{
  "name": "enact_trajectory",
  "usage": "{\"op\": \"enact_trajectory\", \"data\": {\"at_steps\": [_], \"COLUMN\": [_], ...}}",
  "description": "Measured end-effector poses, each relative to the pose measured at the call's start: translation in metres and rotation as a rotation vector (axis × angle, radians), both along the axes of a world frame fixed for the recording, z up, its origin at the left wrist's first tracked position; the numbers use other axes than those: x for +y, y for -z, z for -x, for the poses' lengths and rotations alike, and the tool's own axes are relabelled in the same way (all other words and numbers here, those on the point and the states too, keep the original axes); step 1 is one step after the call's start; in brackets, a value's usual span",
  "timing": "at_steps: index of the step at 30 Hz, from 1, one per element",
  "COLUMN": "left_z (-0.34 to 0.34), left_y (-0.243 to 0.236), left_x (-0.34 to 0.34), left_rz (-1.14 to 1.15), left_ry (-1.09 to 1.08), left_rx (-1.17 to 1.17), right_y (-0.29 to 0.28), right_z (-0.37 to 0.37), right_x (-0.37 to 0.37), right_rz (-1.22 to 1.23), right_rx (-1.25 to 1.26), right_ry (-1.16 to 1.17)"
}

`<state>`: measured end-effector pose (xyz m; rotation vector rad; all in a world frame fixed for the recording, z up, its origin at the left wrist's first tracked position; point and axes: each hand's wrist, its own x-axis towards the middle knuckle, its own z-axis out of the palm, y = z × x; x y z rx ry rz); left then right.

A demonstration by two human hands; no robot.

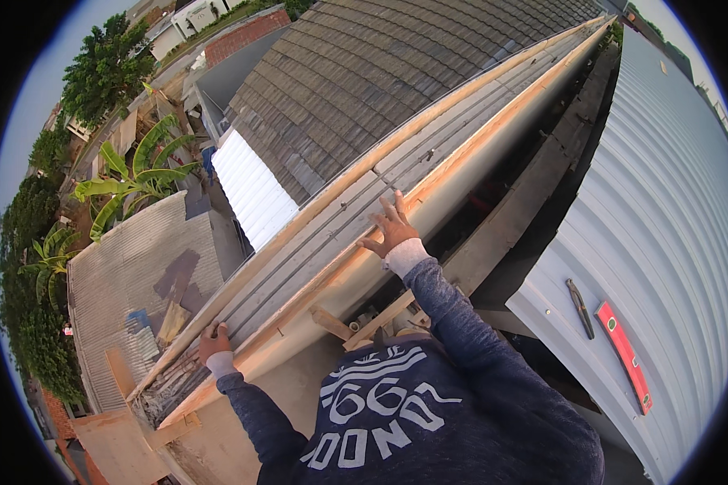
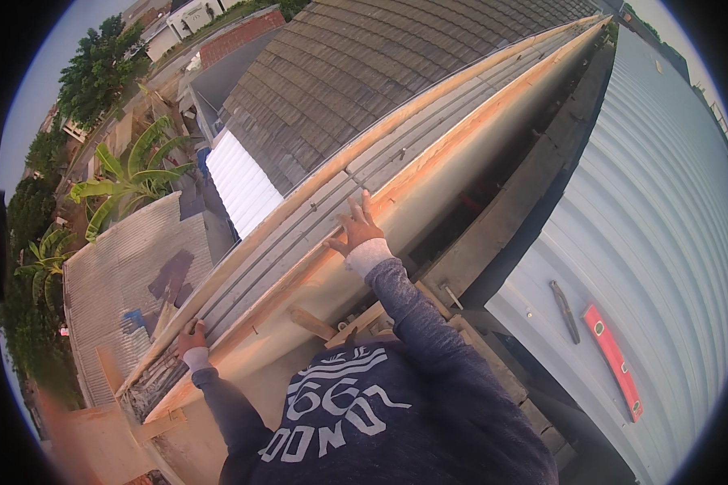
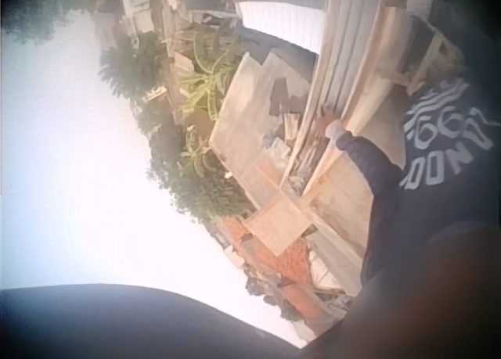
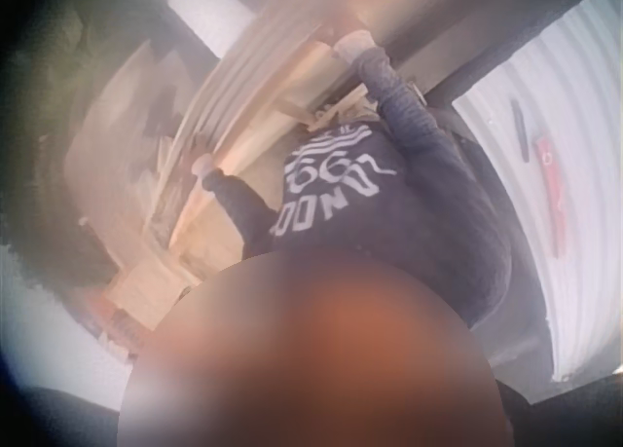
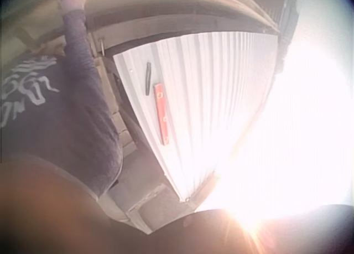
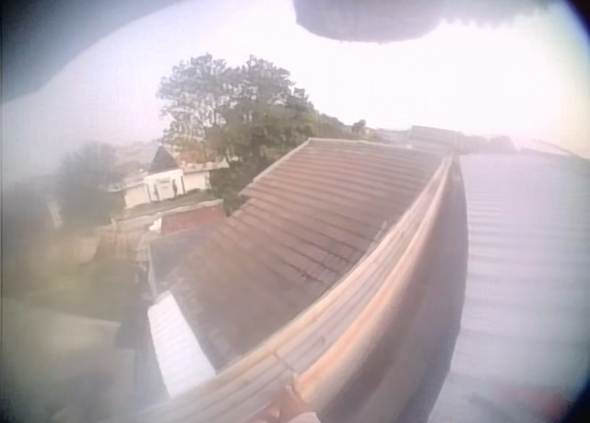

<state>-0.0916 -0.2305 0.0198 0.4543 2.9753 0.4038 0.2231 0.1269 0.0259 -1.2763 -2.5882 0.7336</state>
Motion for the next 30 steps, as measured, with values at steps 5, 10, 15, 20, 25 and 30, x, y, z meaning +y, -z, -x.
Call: {"op": "enact_trajectory", "data": {"at_steps": [5, 10, 15, 20, 25, 30], "left_z": [0.003, 0.004, -0.008, -0.007, -0.009, -0.01], "left_y": [0.003, 0.013, -0.007, 0.001, 0.001, 0.003], "left_x": [-0.002, -0.019, 0.0, -0.006, -0.004, -0.007], "left_rz": [-0.009, -0.023, -0.031, -0.049, -0.04, -0.075], "left_ry": [0.001, 0.002, -0.056, -0.039, -0.079, -0.077], "left_rx": [0.025, 0.092, 0.028, 0.077, 0.038, 0.059], "right_y": [-0.003, -0.03, -0.036, 0.011, 0.016, 0.019], "right_z": [-0.004, 0.007, 0.038, 0.057, 0.056, 0.054], "right_x": [0.005, 0.023, 0.062, 0.058, 0.055, 0.056], "right_rz": [-0.03, 0.049, -0.036, -0.058, -0.102, -0.107], "right_rx": [-0.016, -0.146, -0.111, -0.17, -0.207, -0.213], "right_ry": [-0.066, -0.078, -0.159, -0.197, -0.229, -0.25]}}
